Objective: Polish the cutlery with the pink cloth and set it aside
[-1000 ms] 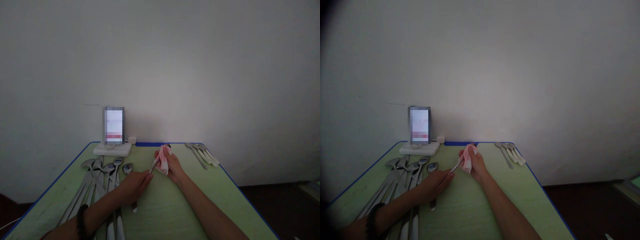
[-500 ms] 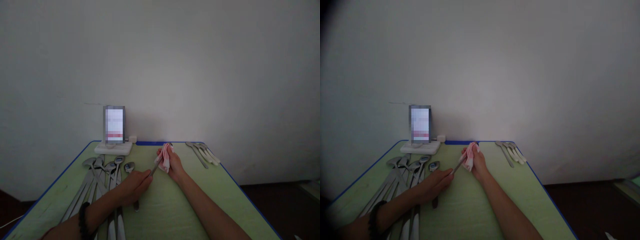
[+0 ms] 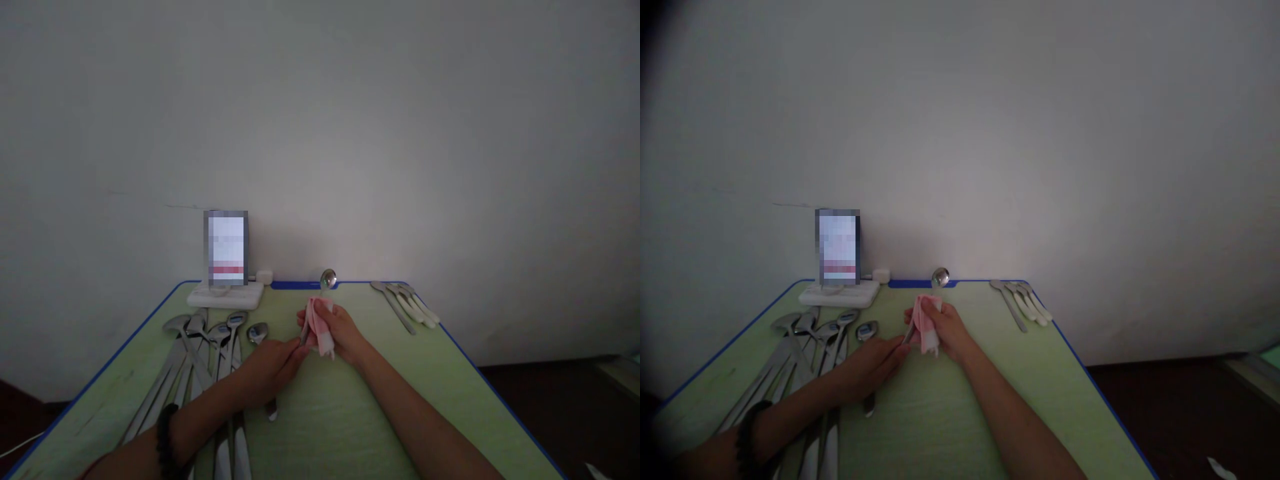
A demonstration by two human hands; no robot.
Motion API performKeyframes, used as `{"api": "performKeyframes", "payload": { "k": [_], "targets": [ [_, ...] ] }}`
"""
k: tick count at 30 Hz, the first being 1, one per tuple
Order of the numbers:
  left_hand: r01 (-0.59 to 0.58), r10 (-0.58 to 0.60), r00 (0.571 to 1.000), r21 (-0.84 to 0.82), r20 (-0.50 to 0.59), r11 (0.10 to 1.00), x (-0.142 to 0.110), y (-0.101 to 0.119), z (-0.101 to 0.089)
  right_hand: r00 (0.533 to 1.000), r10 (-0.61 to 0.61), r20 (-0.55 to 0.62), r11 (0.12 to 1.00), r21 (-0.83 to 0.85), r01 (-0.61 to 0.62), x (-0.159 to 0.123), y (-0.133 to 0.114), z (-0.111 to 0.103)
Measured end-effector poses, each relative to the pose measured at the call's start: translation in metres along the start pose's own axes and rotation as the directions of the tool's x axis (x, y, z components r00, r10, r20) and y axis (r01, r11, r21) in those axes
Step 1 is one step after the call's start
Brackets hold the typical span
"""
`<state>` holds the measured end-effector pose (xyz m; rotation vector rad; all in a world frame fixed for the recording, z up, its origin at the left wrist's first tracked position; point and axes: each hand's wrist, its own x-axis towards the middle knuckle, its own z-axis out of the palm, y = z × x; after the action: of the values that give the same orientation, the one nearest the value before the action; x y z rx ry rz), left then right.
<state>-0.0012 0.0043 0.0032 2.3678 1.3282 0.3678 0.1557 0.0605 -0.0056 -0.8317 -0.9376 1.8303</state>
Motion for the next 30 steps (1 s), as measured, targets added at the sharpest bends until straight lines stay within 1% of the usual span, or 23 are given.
{"api": "performKeyframes", "payload": {
  "k": [2,5,7,9,12,14,17,20,22,26,30],
  "targets": [
    [-0.009,0.008,1.000,0.011,0.001,1.000,0.000,0.001,0.000,0.996,-0.031,-0.088,0.994,0.097,0.040,0.004,-0.001,-0.002],
    [-0.045,0.045,0.999,0.018,0.021,0.999,-0.001,0.001,-0.001,0.965,-0.112,-0.237,0.963,0.212,0.164,0.011,-0.002,-0.003],
    [-0.066,0.066,0.997,0.003,0.034,0.998,-0.001,0.001,-0.002,0.945,-0.151,-0.289,0.945,0.239,0.224,0.013,-0.003,-0.004],
    [-0.074,0.075,0.996,-0.022,0.048,0.997,-0.003,0.001,-0.004,0.935,-0.171,-0.312,0.938,0.238,0.251,0.015,-0.002,-0.005],
    [-0.071,0.073,0.995,-0.040,0.067,0.997,-0.004,0.002,-0.006,0.947,-0.171,-0.272,0.956,0.188,0.226,0.014,-0.001,-0.007],
    [-0.070,0.071,0.995,-0.018,0.072,0.997,-0.004,0.003,-0.006,0.961,-0.150,-0.232,0.967,0.166,0.191,0.013,-0.001,-0.008],
    [-0.056,0.054,0.996,0.028,0.066,0.998,-0.003,0.004,-0.005,0.969,-0.123,-0.214,0.972,0.170,0.161,0.011,-0.002,-0.008],
    [-0.030,0.029,0.998,0.021,0.062,0.999,-0.003,0.003,-0.003,0.978,-0.083,-0.191,0.980,0.163,0.115,0.009,-0.004,-0.007],
    [-0.027,0.028,0.998,-0.015,0.058,1.000,-0.002,0.003,-0.003,0.988,-0.056,-0.147,0.989,0.127,0.075,0.007,-0.004,-0.005],
    [-0.019,0.022,0.998,-0.065,0.051,0.998,-0.002,0.002,-0.003,1.000,-0.021,-0.017,1.000,0.005,0.021,0.001,-0.002,-0.003],
    [-0.026,0.026,0.999,-0.046,0.019,0.999,-0.001,-0.001,0.000,0.999,-0.008,0.032,1.000,-0.009,0.008,0.000,-0.002,-0.003]
  ]
}}
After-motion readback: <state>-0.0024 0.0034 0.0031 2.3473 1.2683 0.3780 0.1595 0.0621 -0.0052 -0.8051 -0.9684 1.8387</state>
